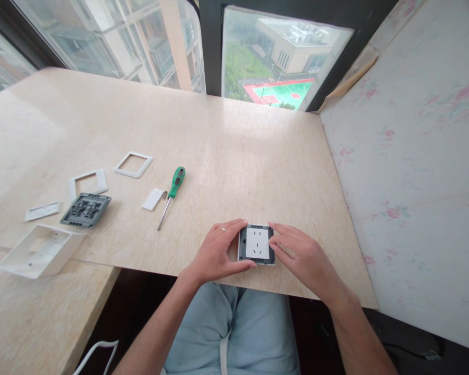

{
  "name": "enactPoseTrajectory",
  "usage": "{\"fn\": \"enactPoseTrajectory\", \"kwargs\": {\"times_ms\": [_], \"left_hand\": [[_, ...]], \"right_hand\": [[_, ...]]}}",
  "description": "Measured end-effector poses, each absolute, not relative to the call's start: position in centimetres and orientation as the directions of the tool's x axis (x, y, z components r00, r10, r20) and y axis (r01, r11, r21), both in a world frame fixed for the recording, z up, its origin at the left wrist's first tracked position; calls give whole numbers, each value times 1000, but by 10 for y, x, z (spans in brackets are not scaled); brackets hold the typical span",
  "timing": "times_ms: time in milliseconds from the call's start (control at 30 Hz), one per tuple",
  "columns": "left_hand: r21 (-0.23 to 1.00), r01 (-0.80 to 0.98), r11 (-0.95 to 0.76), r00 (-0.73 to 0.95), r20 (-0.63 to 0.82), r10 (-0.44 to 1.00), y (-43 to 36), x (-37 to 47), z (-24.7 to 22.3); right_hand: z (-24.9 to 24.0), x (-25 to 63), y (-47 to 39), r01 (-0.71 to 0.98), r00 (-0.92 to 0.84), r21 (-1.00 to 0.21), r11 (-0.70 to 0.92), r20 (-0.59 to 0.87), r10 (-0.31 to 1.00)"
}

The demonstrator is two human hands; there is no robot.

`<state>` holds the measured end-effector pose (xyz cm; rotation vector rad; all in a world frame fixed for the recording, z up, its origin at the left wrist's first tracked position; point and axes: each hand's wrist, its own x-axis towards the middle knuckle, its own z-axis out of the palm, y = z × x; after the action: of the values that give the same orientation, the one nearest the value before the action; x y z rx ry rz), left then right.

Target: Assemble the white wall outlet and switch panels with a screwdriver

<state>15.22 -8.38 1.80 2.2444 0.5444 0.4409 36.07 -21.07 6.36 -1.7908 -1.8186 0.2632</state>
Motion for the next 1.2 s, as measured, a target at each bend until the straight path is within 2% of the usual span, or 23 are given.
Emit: {"fn": "enactPoseTrajectory", "kwargs": {"times_ms": [367,567,733,967,1200], "left_hand": [[750,236,-618,847,153,509,-84,152,18],[755,248,-607,847,134,514,-84,153,19],[757,243,-606,845,141,516,-84,153,19],[752,237,-615,842,157,516,-84,153,19],[753,227,-618,844,164,510,-84,153,20]], "right_hand": [[67,361,-212,852,63,-521,37,173,983],[79,361,-207,806,124,-579,-128,-47,991],[93,364,-195,784,101,-580,-222,-233,967],[95,371,-187,796,9,-576,-186,-296,955],[94,374,-188,752,33,-611,-248,-341,940]]}}
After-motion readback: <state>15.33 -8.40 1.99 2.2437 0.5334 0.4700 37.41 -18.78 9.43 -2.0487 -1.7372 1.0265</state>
